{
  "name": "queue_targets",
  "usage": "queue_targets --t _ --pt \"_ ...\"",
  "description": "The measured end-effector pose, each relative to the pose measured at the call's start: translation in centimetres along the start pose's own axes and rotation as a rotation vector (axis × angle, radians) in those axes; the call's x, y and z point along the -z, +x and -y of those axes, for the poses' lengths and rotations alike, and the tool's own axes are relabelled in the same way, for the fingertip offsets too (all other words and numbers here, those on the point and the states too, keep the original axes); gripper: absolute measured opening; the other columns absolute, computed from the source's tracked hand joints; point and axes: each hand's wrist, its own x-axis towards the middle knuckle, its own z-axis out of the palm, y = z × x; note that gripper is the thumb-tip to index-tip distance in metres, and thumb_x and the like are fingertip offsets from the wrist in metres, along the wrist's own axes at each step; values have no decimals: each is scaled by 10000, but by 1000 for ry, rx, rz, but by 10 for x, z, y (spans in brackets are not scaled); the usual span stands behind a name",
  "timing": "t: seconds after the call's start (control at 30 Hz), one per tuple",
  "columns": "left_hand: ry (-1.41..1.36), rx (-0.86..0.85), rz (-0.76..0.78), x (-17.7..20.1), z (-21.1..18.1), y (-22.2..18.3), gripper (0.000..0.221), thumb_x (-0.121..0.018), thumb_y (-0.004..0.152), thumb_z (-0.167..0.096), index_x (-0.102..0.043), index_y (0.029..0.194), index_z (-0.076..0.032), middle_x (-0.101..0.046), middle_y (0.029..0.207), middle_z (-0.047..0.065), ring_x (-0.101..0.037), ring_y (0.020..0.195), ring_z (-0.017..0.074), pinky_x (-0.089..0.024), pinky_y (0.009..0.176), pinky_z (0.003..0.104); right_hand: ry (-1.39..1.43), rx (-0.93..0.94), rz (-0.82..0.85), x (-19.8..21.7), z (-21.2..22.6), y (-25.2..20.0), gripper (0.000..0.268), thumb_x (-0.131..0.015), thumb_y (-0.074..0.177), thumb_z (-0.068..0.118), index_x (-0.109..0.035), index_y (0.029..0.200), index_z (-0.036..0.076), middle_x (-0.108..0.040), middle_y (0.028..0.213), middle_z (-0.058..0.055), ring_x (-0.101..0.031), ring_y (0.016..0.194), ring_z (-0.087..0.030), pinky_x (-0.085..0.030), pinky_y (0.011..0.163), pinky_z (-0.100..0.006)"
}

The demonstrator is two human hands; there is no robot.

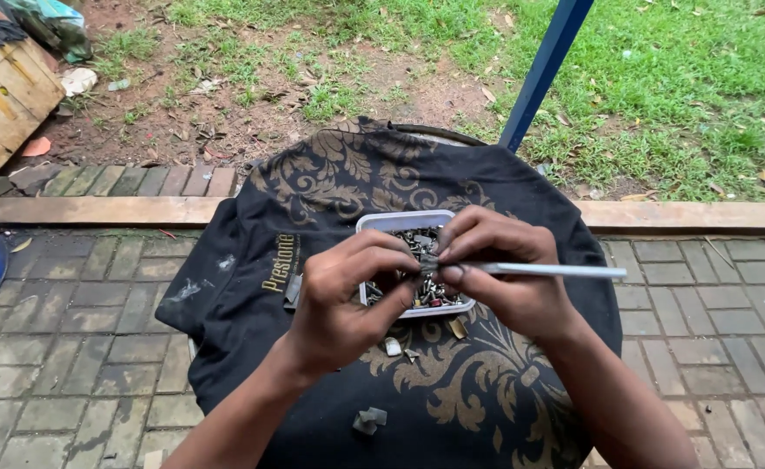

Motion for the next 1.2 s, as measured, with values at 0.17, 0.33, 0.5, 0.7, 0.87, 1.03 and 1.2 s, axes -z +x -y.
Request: queue_targets --t 0.17,0.33,0.5,0.7,0.87,1.03,1.2 --pt "-2 -3 -1 1 -3 2 135 -745 822 73 -757 892 -41 -752 817 114 -723 659 225 -601 554 309 4 -113 -140 0 3 -3 107 -771 788 -114 -679 842 -123 -677 792 -251 -711 650 -213 -619 538 -341" --pt "0 -19 -7 0 6 -2 141 -774 793 76 -758 863 -45 -762 807 110 -743 670 245 -599 560 321 70 -159 -144 2 -5 -5 161 -807 749 -117 -660 814 -121 -680 783 -250 -707 659 -209 -620 545 -336" --pt "18 -16 -2 -1 1 -2 129 -768 815 64 -749 871 -51 -760 815 98 -755 699 256 -614 607 326 137 -172 -201 4 -9 -5 178 -785 765 -141 -609 780 -120 -655 727 -272 -708 550 -259 -627 482 -354" --pt "65 -85 23 -5 9 -6 142 -763 814 87 -748 865 -44 -757 829 105 -761 717 283 -627 631 347 120 -192 -169 7 -18 -3 181 -780 746 -162 -603 741 -127 -641 692 -270 -708 508 -262 -631 435 -377" --pt "141 -168 48 -5 8 -6 135 -763 841 65 -735 858 -66 -751 851 88 -760 724 284 -632 639 346 252 -236 -165 9 -22 -9 202 -761 722 -176 -564 731 -130 -603 659 -266 -687 474 -272 -626 397 -401" --pt "141 -239 77 -5 3 -5 146 -739 850 97 -731 864 -48 -750 834 118 -757 695 306 -634 619 355 200 -277 -168 12 -25 -6 190 -748 741 -173 -568 726 -114 -607 660 -245 -686 483 -257 -622 409 -374" --pt "70 -191 86 -5 8 -8 168 -701 872 97 -734 877 -68 -764 876 95 -764 714 296 -637 623 362 368 -368 -122 11 -23 -11 174 -730 712 -172 -572 731 -102 -611 647 -238 -693 476 -274 -611 369 -374"
